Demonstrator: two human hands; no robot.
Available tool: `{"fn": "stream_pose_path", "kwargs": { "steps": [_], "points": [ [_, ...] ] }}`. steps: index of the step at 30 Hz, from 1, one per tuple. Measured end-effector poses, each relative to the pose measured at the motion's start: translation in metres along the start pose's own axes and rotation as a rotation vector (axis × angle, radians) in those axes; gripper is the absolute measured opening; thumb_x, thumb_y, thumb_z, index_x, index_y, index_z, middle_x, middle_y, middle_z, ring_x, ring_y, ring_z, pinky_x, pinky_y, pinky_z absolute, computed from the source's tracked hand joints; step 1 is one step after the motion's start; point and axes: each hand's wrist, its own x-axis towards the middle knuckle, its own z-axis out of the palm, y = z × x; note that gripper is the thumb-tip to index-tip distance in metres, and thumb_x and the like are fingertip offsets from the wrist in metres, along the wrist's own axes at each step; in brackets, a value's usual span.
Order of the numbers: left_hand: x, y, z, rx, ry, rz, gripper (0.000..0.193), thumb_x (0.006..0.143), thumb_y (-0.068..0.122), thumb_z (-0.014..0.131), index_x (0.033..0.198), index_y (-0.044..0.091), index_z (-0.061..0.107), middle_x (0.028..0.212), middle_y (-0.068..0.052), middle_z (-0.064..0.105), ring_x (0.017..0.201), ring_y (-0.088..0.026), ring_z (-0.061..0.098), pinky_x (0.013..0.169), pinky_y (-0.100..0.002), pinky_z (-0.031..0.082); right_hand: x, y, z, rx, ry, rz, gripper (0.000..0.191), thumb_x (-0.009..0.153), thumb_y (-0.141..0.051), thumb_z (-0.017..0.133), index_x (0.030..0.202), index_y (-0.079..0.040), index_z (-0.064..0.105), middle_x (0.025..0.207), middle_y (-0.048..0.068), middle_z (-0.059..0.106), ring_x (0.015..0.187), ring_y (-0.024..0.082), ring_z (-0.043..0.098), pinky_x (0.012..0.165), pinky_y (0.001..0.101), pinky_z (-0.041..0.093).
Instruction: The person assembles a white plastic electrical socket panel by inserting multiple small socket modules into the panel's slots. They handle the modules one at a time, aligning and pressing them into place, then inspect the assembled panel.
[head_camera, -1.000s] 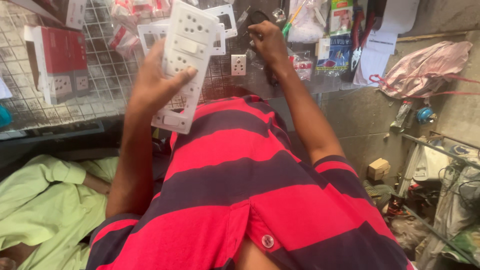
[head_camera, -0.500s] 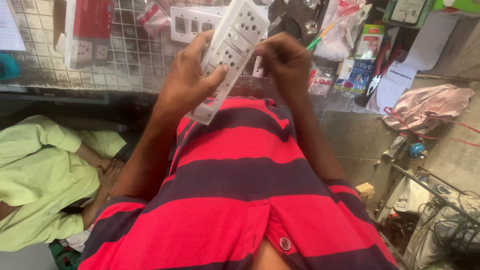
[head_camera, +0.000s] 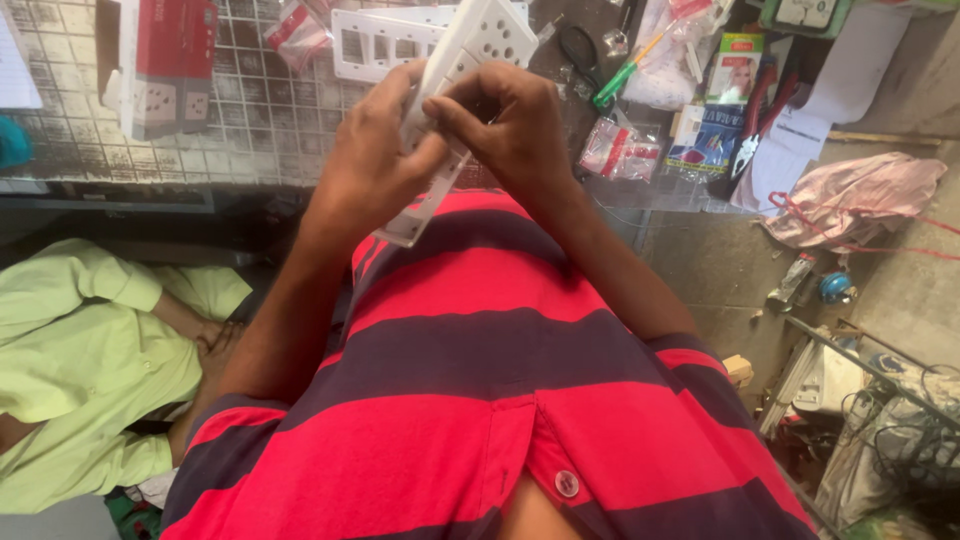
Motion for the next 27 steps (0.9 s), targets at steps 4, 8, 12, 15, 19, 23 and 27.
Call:
{"fn": "stream_pose_path", "kwargs": {
  "steps": [4,8,12,15,19,23,27],
  "points": [
    [0.001,-0.004,-0.003,-0.222,-0.044,-0.150,0.037,0.104,0.014,0.052,0.138,0.000,0.055,0.103,-0.013,0.072,0.070,-0.014,0.070,0.051,-0.028,0.058,0.005,0.008,0.000,-0.030,0.017,0.037,0.029,0.089,-0.023,0.090,0.084,-0.004,0.069,0.074,0.002,0.073,0.064,0.007,0.069,0.056,0.0234,0.054],
    [0.001,-0.015,-0.004,-0.288,-0.050,-0.144,0.034,0.110,0.021,0.055,0.136,-0.002,0.055,0.093,-0.007,0.068,0.066,-0.009,0.065,0.046,-0.024,0.054,-0.001,0.026,-0.002,0.454,0.051,0.210,0.025,0.099,-0.026,0.076,0.092,-0.003,0.068,0.072,0.003,0.069,0.057,0.007,0.061,0.047,0.0237,0.046],
    [0.002,-0.030,-0.002,-0.300,-0.027,-0.110,0.032,0.111,0.019,0.058,0.134,-0.004,0.055,0.095,-0.007,0.067,0.067,-0.009,0.065,0.045,-0.023,0.053,-0.014,0.070,-0.026,0.523,0.299,0.246,0.032,0.107,-0.033,0.062,0.094,-0.004,0.067,0.070,0.002,0.067,0.051,0.008,0.060,0.041,0.0242,0.044],
    [0.002,-0.042,-0.002,-0.368,-0.013,-0.138,0.030,0.112,0.017,0.057,0.134,-0.004,0.055,0.099,-0.007,0.071,0.069,-0.008,0.068,0.045,-0.022,0.053,-0.026,0.122,-0.051,0.535,0.449,0.328,0.031,0.107,-0.031,0.064,0.097,-0.002,0.068,0.074,0.005,0.067,0.054,0.010,0.063,0.043,0.0248,0.046],
    [0.000,-0.058,-0.007,-0.466,0.003,-0.135,0.030,0.114,0.018,0.059,0.134,-0.005,0.055,0.101,-0.008,0.072,0.072,-0.010,0.068,0.049,-0.023,0.053,-0.032,0.191,-0.053,0.141,0.371,0.424,0.022,0.100,-0.024,0.070,0.107,-0.003,0.073,0.084,0.005,0.074,0.068,0.009,0.070,0.052,0.0259,0.060],
    [-0.003,-0.070,-0.008,-0.560,-0.002,-0.010,0.036,0.113,0.024,0.058,0.139,-0.002,0.055,0.103,-0.007,0.072,0.074,-0.008,0.067,0.054,-0.022,0.052,-0.027,0.226,-0.030,-0.344,0.238,0.160,0.018,0.094,-0.013,0.075,0.107,-0.002,0.078,0.093,0.010,0.077,0.081,0.020,0.076,0.074,0.0353,0.060],
    [-0.012,-0.076,-0.011,-0.464,0.001,0.153,0.044,0.111,0.032,0.060,0.141,0.000,0.061,0.098,-0.003,0.063,0.077,-0.006,0.055,0.064,-0.021,0.045,-0.013,0.230,-0.013,-0.492,0.241,0.154,0.015,0.088,-0.011,0.077,0.098,-0.001,0.079,0.089,0.014,0.073,0.080,0.030,0.072,0.074,0.0418,0.056]
  ]
}}
